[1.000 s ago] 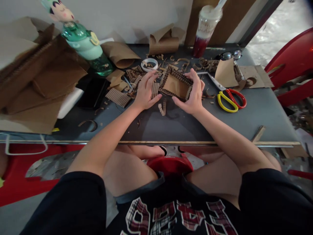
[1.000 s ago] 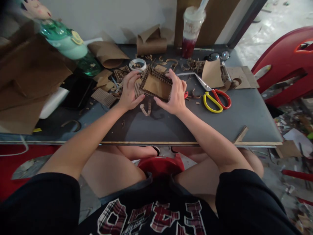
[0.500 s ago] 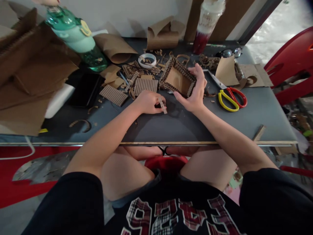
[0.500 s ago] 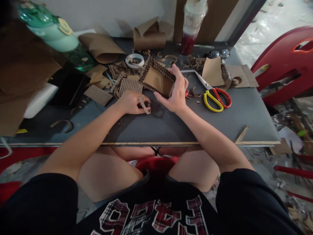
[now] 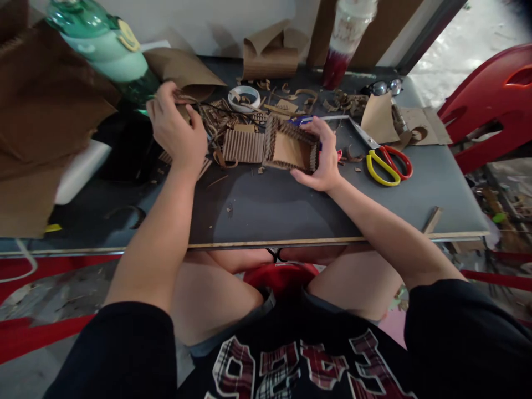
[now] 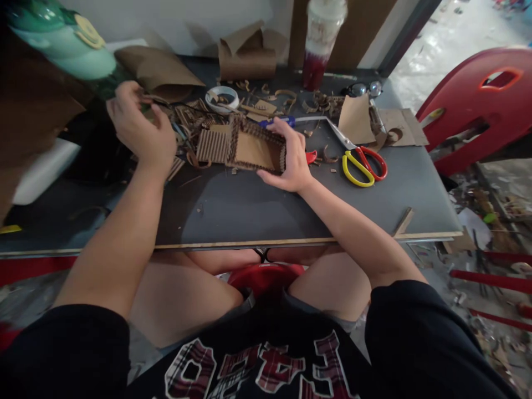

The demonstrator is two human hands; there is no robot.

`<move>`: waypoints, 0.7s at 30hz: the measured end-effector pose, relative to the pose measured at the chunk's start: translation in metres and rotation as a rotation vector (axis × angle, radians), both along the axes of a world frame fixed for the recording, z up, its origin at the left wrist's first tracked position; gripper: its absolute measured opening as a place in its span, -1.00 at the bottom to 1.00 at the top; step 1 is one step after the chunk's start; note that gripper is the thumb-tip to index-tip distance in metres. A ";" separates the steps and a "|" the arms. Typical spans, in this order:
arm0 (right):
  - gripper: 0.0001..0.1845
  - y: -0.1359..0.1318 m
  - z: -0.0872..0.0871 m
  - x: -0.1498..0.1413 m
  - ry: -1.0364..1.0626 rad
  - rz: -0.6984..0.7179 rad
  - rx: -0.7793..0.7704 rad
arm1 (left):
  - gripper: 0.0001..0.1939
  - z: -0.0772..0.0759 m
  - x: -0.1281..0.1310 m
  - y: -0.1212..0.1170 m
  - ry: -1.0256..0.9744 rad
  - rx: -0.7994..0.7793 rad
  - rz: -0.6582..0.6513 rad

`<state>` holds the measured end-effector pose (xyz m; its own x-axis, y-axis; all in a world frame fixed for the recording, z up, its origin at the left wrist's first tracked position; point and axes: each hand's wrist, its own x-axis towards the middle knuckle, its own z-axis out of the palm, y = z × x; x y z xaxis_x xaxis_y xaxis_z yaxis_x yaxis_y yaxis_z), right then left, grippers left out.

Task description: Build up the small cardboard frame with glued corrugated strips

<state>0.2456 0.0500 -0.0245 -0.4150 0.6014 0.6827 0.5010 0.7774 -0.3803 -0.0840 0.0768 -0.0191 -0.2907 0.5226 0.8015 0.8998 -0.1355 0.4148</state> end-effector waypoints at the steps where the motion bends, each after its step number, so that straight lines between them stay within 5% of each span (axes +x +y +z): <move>1: 0.15 -0.001 0.002 -0.001 -0.037 0.081 0.008 | -0.40 -0.003 -0.005 0.003 0.001 -0.011 0.005; 3: 0.08 -0.003 0.006 -0.004 -0.151 0.177 0.012 | -0.30 -0.014 -0.009 0.010 0.014 -0.055 -0.054; 9: 0.07 -0.011 0.016 -0.010 -0.366 0.255 -0.049 | -0.49 -0.043 -0.015 0.030 0.070 -0.262 -0.318; 14: 0.02 -0.012 0.021 -0.013 -0.352 0.199 -0.059 | -0.53 -0.022 -0.008 0.017 0.042 -0.212 -0.522; 21: -0.39 -0.008 0.019 -0.010 -0.187 -0.062 0.001 | -0.63 -0.004 0.041 -0.022 0.247 -0.244 -0.764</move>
<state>0.2360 0.0424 -0.0056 -0.4969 0.6289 0.5981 0.6098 0.7433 -0.2750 -0.0433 0.0544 -0.0229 0.3829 0.6711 0.6348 0.6653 -0.6771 0.3146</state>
